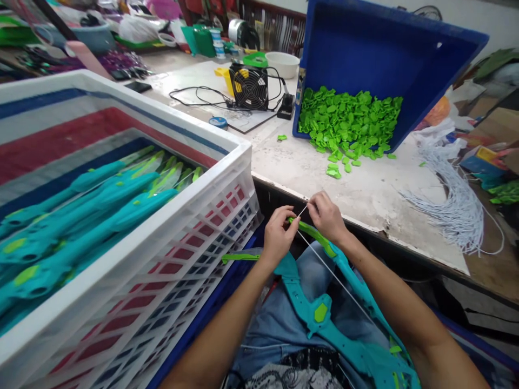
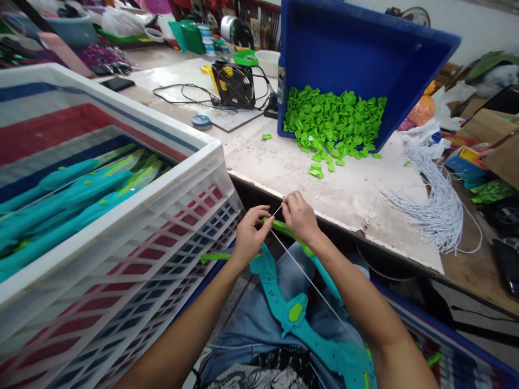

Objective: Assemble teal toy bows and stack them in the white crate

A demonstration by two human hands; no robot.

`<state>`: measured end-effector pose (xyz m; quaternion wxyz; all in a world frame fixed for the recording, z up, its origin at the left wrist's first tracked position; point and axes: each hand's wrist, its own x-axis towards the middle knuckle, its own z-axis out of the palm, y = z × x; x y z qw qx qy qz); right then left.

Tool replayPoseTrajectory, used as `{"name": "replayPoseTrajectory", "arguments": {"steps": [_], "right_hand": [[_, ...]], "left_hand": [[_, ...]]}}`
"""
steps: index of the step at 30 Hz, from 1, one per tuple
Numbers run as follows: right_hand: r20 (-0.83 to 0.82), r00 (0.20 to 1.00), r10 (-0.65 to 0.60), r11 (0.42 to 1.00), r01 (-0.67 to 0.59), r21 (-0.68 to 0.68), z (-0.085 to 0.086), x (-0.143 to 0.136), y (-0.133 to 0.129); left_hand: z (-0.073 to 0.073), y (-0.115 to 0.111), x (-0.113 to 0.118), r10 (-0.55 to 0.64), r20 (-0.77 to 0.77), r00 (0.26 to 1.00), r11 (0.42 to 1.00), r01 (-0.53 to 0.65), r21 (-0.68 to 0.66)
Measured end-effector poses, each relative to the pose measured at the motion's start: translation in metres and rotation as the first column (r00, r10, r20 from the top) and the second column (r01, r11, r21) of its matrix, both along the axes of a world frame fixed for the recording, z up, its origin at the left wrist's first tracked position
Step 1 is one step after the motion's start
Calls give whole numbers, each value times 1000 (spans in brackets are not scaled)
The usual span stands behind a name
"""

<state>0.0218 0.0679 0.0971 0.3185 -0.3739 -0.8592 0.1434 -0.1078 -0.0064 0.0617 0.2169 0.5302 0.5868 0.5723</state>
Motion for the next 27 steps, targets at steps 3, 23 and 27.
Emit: {"name": "replayPoseTrajectory", "arguments": {"steps": [3, 23, 27], "right_hand": [[-91, 984, -152, 984, 160, 82, 7, 18, 41], [-560, 800, -218, 961, 75, -267, -24, -25, -56], [-625, 741, -246, 960, 98, -262, -18, -31, -52]], "left_hand": [[-2, 2, 1, -99, 43, 994, 994, 97, 54], [44, 3, -17, -22, 286, 958, 979, 78, -189], [45, 1, -11, -21, 649, 760, 942, 233, -243]]}}
